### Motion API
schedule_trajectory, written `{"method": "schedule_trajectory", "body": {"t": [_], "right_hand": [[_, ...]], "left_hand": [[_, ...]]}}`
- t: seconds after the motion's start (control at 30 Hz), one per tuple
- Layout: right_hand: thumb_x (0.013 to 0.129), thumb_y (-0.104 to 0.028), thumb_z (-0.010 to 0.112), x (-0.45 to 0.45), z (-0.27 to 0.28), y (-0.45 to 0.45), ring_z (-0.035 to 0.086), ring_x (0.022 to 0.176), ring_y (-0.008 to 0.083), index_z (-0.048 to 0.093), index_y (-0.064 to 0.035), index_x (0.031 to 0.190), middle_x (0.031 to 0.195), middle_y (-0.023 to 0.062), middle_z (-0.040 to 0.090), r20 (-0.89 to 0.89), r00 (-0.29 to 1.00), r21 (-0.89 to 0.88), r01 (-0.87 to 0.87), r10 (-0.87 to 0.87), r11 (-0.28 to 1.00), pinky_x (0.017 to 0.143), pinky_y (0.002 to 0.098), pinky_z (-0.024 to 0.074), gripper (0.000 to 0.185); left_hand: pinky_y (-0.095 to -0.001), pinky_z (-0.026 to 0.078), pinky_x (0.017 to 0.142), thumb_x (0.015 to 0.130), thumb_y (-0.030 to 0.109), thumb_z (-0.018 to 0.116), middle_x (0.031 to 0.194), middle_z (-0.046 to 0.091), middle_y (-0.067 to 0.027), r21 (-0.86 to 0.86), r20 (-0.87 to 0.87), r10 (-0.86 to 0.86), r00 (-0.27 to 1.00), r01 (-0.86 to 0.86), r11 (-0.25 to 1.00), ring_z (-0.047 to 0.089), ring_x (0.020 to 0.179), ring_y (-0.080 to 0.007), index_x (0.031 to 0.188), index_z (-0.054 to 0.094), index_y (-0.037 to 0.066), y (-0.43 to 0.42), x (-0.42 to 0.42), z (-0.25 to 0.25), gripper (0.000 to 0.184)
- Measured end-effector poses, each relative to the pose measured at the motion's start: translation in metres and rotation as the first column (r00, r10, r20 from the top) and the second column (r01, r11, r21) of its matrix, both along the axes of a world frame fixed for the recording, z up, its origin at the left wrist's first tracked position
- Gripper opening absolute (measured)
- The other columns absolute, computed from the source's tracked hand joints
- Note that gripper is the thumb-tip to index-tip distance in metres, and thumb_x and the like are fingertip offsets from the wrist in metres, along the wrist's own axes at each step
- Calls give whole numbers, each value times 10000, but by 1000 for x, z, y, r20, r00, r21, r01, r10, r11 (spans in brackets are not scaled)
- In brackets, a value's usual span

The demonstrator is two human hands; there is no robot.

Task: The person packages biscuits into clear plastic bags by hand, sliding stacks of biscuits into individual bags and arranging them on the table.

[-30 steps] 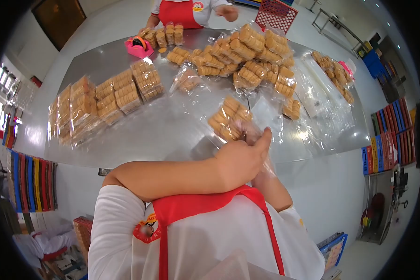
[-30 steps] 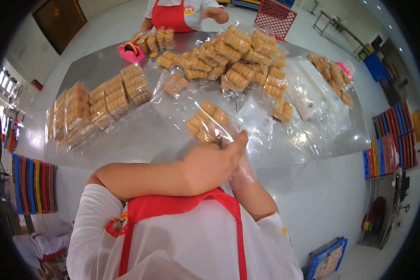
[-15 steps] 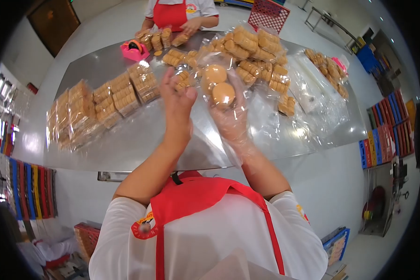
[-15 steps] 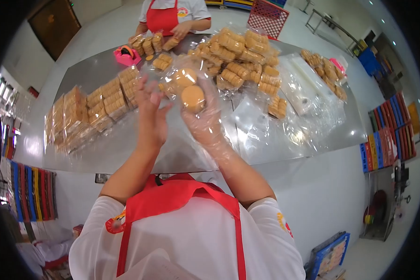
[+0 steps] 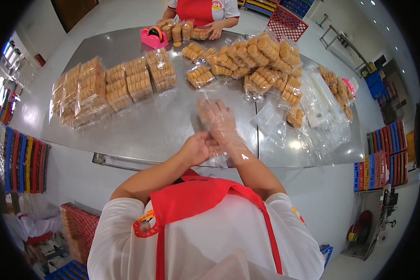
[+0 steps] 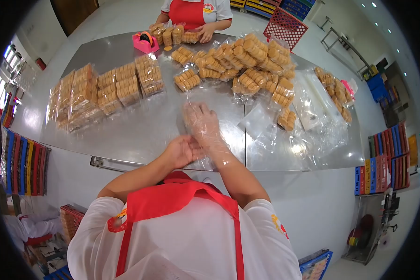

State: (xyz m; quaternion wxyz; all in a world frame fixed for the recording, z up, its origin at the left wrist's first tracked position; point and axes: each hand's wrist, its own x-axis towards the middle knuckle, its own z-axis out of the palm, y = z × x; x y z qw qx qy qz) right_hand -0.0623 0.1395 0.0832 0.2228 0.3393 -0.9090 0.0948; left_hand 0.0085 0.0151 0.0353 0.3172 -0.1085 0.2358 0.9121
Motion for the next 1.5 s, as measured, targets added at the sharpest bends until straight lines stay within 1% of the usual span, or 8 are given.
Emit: {"method": "schedule_trajectory", "body": {"t": [0.57, 0.67, 0.73, 0.77, 0.93, 1.1, 1.23, 1.5], "right_hand": [[837, -131, 587, -13, -22, -13, 436, 1312, 375, 524, -71, 1325, 1390, 140, 505, -5, 1000, -27, 20, -20, 999, 966, 510, 448, 496], [823, -74, 567, 34, -18, 21, 399, 1341, 434, 514, -41, 1323, 1411, 217, 474, 188, 981, -58, -30, 40, 998, 1034, 539, 392, 504], [766, 24, 600, 72, -27, 58, 485, 1256, 442, 556, -23, 1260, 1322, 239, 537, 298, 949, -211, -40, 103, 977, 1008, 484, 444, 499], [749, 38, 607, 92, -20, 76, 533, 1180, 431, 587, -11, 1199, 1238, 231, 577, 406, 909, -215, -3, 92, 977, 974, 467, 465, 453], [742, 99, 587, 175, -40, 146, 615, 981, 385, 657, -13, 1009, 1033, 198, 644, 344, 925, -419, 307, -163, 855, 839, 455, 512, 298], [831, 115, 556, 178, -32, 159, 650, 852, 337, 658, -16, 989, 943, 172, 664, 383, 850, -602, 527, -361, 601, 754, 374, 522, 229], [813, 109, 561, 178, -23, 166, 642, 883, 366, 640, -13, 994, 962, 188, 653, 417, 816, -626, 577, -401, 524, 770, 403, 519, 232], [799, 100, 595, 183, -28, 181, 621, 931, 396, 612, -25, 1062, 1004, 198, 633, 351, 812, -623, 575, -466, 531, 804, 426, 515, 292]], "left_hand": [[-408, 583, 777, 1018, 118, 472, 949, 671, -187, -329, 182, -172, 968, 224, 917, 699, 837, -316, 1063, 570, -62, -4, 8, 6, 209], [-357, 563, 690, 1016, 181, 508, 877, 681, -177, -420, 61, -491, 869, 469, 777, 691, 771, -270, 1006, 608, -67, -29, -3, -37, 268], [-325, 535, 635, 998, 223, 551, 803, 679, -142, -716, 117, -702, 703, 550, 431, 681, 731, -238, 945, 634, -50, -27, -1, 23, 290], [-309, 521, 607, 988, 244, 573, 766, 678, -125, -822, 178, -776, 605, 524, 221, 676, 711, -222, 914, 647, -42, -27, -2, 54, 304], [-348, 509, 609, 938, 269, 617, 723, 680, -86, -932, -361, -757, 545, -184, 312, 662, 672, -222, 922, 672, 3, 16, -48, 108, 273], [-427, 524, 759, 852, 166, 624, 948, 659, -141, -446, -372, -909, 186, -895, -1, 645, 923, -309, 961, 663, 22, 104, -152, 86, 184], [-427, 528, 772, 819, 126, 614, 1065, 622, -105, -190, -73, -968, 241, -956, -224, 610, 997, -293, 991, 663, 56, 138, -215, 55, 192], [-409, 495, 795, 790, 104, 607, 989, 599, -98, -7, -196, -978, -70, -997, 73, 587, 970, -298, 964, 619, 75, 122, -220, 68, 176]]}}
